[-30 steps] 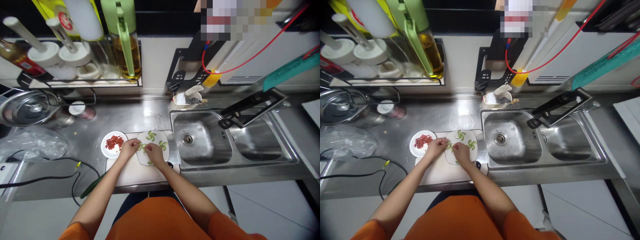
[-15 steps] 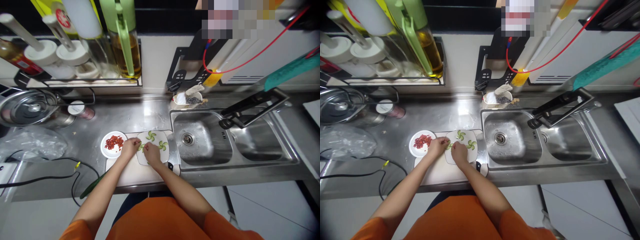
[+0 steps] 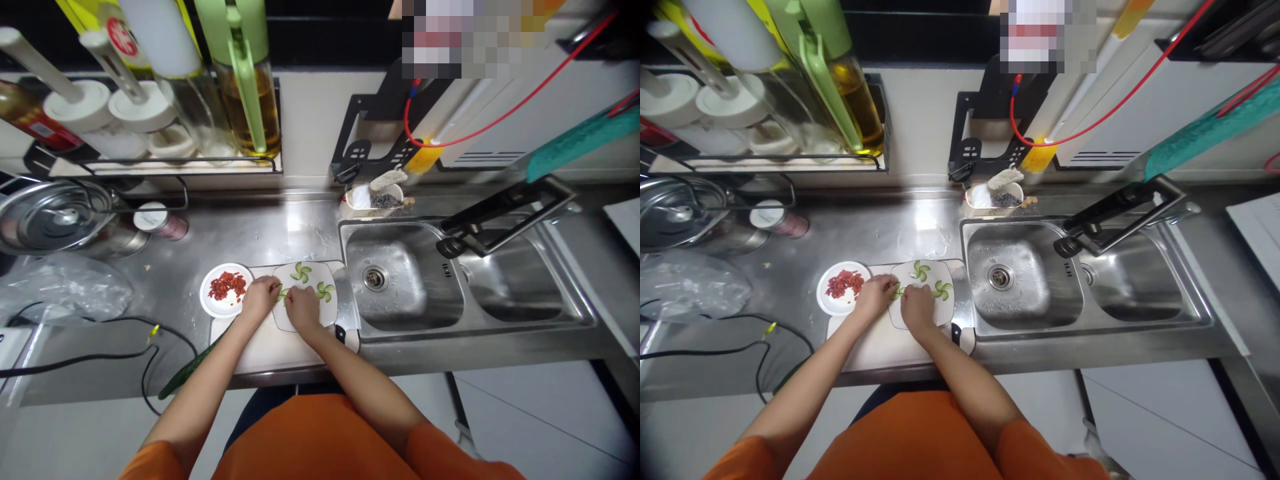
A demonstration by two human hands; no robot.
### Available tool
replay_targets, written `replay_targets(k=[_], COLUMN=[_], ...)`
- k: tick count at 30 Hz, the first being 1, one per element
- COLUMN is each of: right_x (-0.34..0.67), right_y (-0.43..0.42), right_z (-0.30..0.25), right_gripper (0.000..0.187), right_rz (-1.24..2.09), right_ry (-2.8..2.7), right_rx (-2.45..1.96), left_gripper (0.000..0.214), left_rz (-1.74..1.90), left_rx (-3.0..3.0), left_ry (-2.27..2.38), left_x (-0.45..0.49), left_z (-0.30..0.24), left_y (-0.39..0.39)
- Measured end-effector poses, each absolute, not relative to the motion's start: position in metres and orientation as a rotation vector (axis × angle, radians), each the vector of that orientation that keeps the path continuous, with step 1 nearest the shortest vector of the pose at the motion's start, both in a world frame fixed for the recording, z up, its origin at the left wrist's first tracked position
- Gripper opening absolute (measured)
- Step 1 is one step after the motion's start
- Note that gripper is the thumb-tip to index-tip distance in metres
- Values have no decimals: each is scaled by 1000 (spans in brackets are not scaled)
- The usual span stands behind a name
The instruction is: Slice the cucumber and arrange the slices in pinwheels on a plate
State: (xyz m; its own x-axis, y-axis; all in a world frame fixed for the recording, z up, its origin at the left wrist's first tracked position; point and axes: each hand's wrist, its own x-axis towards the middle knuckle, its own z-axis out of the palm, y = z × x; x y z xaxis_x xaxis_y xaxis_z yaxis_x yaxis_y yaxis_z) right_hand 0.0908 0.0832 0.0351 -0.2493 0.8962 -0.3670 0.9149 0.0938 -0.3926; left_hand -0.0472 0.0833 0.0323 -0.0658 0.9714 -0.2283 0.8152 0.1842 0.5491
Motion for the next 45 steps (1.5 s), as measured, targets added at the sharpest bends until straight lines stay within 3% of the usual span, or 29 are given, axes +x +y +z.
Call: replay_targets(k=[14, 45], right_x=[97, 99], right_y=[78, 78], right_z=[37, 47], right_gripper=[20, 24], right_rz=[-805, -838], right_ry=[2443, 2425], right_rx=[1632, 1630], left_gripper=[17, 18], left_rz=[421, 523], left_rx=[1716, 1662], left_ry=[1924, 1874], left_x=[-47, -55], left_z=[28, 19], left_y=[79, 78])
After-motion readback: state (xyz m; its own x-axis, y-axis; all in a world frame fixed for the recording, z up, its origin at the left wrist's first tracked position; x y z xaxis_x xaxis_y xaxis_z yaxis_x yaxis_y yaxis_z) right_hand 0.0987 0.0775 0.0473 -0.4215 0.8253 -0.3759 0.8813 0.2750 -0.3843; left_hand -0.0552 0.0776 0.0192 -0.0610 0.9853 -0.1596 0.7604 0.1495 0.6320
